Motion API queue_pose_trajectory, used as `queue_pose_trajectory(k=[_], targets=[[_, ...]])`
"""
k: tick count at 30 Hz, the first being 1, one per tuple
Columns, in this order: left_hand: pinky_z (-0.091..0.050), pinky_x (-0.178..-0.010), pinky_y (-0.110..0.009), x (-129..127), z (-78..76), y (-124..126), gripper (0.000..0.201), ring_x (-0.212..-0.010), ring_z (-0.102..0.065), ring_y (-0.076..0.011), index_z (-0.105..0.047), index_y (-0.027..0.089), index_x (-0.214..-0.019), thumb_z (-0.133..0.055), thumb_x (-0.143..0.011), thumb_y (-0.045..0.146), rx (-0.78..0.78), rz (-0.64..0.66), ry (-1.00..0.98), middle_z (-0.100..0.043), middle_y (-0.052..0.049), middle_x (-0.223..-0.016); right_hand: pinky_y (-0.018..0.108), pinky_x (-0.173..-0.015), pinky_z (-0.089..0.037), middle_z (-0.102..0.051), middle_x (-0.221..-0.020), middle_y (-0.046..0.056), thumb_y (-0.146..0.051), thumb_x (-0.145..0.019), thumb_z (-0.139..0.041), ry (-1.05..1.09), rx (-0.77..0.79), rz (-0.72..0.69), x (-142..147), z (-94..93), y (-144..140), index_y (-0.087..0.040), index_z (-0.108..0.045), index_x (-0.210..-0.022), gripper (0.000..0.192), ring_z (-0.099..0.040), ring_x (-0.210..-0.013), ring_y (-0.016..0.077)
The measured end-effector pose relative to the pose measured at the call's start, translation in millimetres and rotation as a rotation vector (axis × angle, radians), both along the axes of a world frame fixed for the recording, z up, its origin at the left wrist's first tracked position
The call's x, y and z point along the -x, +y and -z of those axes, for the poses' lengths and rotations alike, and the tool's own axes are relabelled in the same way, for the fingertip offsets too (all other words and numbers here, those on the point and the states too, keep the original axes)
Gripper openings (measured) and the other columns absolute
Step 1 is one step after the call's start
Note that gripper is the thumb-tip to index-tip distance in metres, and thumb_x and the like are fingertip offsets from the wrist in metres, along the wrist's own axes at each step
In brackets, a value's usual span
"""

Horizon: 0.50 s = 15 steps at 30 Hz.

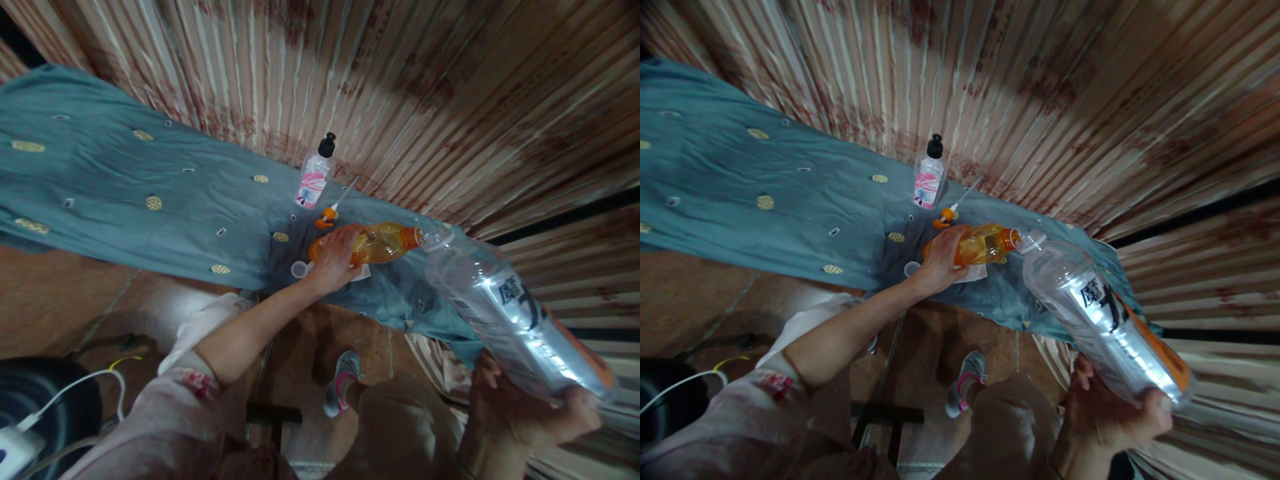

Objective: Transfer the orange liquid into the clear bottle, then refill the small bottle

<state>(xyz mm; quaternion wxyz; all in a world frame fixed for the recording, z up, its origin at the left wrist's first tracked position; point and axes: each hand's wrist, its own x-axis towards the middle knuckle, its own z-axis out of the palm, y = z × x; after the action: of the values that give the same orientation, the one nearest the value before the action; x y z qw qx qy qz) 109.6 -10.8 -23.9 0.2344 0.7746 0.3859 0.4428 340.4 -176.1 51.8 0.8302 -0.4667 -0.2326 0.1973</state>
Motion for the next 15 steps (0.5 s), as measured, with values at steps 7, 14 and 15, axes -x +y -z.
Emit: queue_pose_trajectory(k=[7,14,15], targets=[[-0.04,-0.11,-0.054,0.1,-1.2,0.0,0.068,-0.131,-0.053,-0.0341,-0.041,0.018,-0.135,-0.066,-0.071,0.012,0.003,0.004,0.004,-0.056,-0.018,-0.139,0.015,-0.031,-0.018,-0.056,-0.088,0.0,-0.051,-0.062,-0.062,-0.026,-0.005,0.0,2.7,-2.5,3.0,-0.025,-0.056,-0.104,0.049,-0.043,-0.051,0.0087],[-0.04,-0.111,-0.054,0.0,-1.4,-0.4,0.069,-0.131,-0.053,-0.0337,-0.041,0.017,-0.134,-0.066,-0.071,0.011,0.021,0.001,0.007,-0.056,-0.018,-0.139,0.015,-0.031,-0.021,-0.058,-0.092,0.002,-0.051,-0.058,-0.062,-0.041,0.017,0.011,0.7,0.4,-0.9,-0.024,-0.057,-0.103,0.053,-0.046,-0.056,0.0108],[-0.04,-0.11,-0.054,-0.1,-0.9,-0.2,0.069,-0.13,-0.053,-0.0338,-0.04,0.017,-0.134,-0.066,-0.071,0.011,0.018,0.002,0.006,-0.056,-0.018,-0.139,0.016,-0.03,-0.022,-0.057,-0.091,0.002,-0.053,-0.057,-0.062,-0.074,0.025,-0.005,-0.5,1.1,-2.0,-0.023,-0.058,-0.103,0.056,-0.047,-0.055,0.0111]])
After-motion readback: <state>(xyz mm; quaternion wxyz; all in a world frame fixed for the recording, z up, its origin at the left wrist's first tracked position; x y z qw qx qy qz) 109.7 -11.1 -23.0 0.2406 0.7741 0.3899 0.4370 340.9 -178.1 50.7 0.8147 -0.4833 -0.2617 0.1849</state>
